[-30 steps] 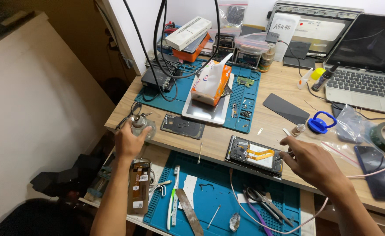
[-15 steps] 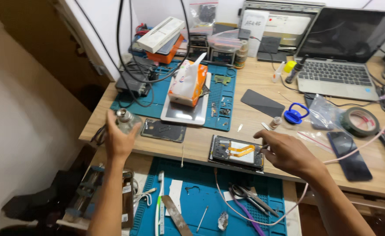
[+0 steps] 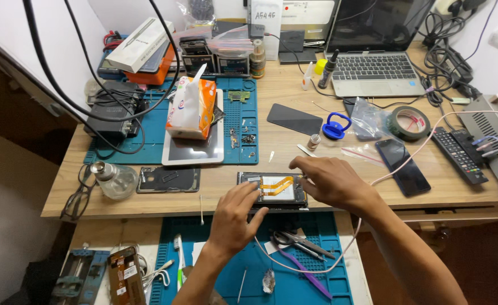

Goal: The person uses a small tool to carefully scrape and clean the surface of a disassembled electronic device, likely a smartphone, on a cluttered workbench. They repeatedly apply pressure and move the tool across specific areas of the device's internal components.

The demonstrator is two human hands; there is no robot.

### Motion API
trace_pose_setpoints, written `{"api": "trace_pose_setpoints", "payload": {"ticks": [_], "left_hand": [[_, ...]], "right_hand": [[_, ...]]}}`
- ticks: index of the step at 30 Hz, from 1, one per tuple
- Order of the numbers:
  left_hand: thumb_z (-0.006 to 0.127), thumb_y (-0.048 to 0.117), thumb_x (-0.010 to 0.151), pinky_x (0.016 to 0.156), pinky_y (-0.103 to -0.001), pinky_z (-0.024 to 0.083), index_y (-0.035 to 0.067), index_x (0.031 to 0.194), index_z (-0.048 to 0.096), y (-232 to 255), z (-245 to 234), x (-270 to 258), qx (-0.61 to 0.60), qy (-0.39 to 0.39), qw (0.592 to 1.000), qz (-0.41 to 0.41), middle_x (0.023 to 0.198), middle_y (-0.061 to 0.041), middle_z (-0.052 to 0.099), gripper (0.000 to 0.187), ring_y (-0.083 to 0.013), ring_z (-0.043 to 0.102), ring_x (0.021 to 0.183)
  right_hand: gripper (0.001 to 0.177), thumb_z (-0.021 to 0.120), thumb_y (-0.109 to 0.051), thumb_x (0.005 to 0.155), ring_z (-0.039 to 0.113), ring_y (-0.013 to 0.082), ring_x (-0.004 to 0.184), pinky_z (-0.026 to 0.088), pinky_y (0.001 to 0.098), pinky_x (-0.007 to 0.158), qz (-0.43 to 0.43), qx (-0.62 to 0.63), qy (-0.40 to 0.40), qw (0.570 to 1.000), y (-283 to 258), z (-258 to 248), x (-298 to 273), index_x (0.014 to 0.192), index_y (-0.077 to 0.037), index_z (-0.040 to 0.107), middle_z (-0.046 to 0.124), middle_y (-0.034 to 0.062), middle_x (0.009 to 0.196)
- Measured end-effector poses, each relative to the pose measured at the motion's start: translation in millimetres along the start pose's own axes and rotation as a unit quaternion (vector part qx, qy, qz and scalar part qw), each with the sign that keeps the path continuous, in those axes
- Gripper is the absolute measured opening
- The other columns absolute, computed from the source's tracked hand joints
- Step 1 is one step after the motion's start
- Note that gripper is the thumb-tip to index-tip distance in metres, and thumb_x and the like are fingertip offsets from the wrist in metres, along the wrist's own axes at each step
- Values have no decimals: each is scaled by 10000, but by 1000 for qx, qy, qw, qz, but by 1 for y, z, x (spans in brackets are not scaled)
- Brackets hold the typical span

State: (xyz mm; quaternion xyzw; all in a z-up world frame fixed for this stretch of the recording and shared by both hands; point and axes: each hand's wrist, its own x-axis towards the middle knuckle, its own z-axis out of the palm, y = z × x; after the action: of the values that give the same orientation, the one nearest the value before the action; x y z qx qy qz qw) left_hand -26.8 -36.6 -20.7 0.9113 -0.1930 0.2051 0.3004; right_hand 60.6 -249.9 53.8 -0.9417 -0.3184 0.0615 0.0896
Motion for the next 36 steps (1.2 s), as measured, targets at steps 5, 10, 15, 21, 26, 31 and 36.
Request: {"api": "trace_pose_setpoints", "payload": {"ticks": [5, 10, 15, 21, 26, 31, 36], "left_hand": [[607, 258, 830, 894, -416, 414, 47, 1137, 586, -1, 23, 3, 20, -27, 999, 6, 1174, -139, 589, 373, -270, 506, 1137], [605, 261, 834, 884, -413, 427, 52, 1143, 583, -1, 25, 2, 30, -33, 999, 4, 1171, -143, 590, 374, -273, 506, 1135], [613, 239, 829, 881, -414, 431, 33, 1118, 594, 0, 24, 3, 31, -12, 999, 21, 1143, -151, 604, 356, -275, 521, 1121], [616, 229, 824, 852, -401, 446, 34, 1083, 609, -1, 26, 3, 27, 6, 999, 25, 1127, -150, 612, 325, -276, 520, 1113], [610, 216, 828, 818, -391, 459, 41, 1073, 611, 6, 25, 7, 24, 12, 999, 26, 1121, -156, 608, 302, -283, 516, 1108], [616, 186, 818, 806, -397, 461, 51, 1034, 619, 9, 32, 14, 14, 27, 999, 27, 1099, -161, 600, 255, -286, 515, 1074], [619, 239, 816, 831, -351, 412, 97, 935, 653, 7, 48, 23, 15, -11, 1000, 4, 1056, -62, 588, 189, -245, 507, 1107]], "right_hand": [[305, 565, -300, 799, 592, 379, 795, 433, 503, 576, 15, -20, 5, 1000, -1, 2, 0, 1056, -177, 456, 602, 95, 984], [397, 503, -136, 751, 587, 340, 815, 444, 513, 529, -29, 26, -26, 999, -5, -2, -3, 1139, -206, 459, 529, 29, 1120], [340, 523, -185, 786, 589, 383, 792, 434, 504, 594, -15, 22, -5, 1000, -2, -2, -4, 1119, -207, 456, 613, 77, 1053], [219, 515, -291, 851, 607, 377, 774, 433, 494, 555, 15, -8, -2, 1000, -3, -2, -6, 1037, -178, 493, 654, 89, 950], [286, 550, -298, 821, 598, 365, 801, 444, 493, 561, -2, -7, 1, 1000, 0, -1, -7, 1070, -173, 483, 592, 84, 1001], [323, 521, -185, 784, 594, 362, 813, 442, 487, 603, -17, 40, 0, 999, 3, -3, -9, 1103, -196, 480, 604, 74, 1075], [238, 590, -144, 795, 666, 270, 710, 518, 416, 576, -1, 36, -16, 999, 3, -5, -10, 1019, -180, 517, 623, 31, 852]]}}
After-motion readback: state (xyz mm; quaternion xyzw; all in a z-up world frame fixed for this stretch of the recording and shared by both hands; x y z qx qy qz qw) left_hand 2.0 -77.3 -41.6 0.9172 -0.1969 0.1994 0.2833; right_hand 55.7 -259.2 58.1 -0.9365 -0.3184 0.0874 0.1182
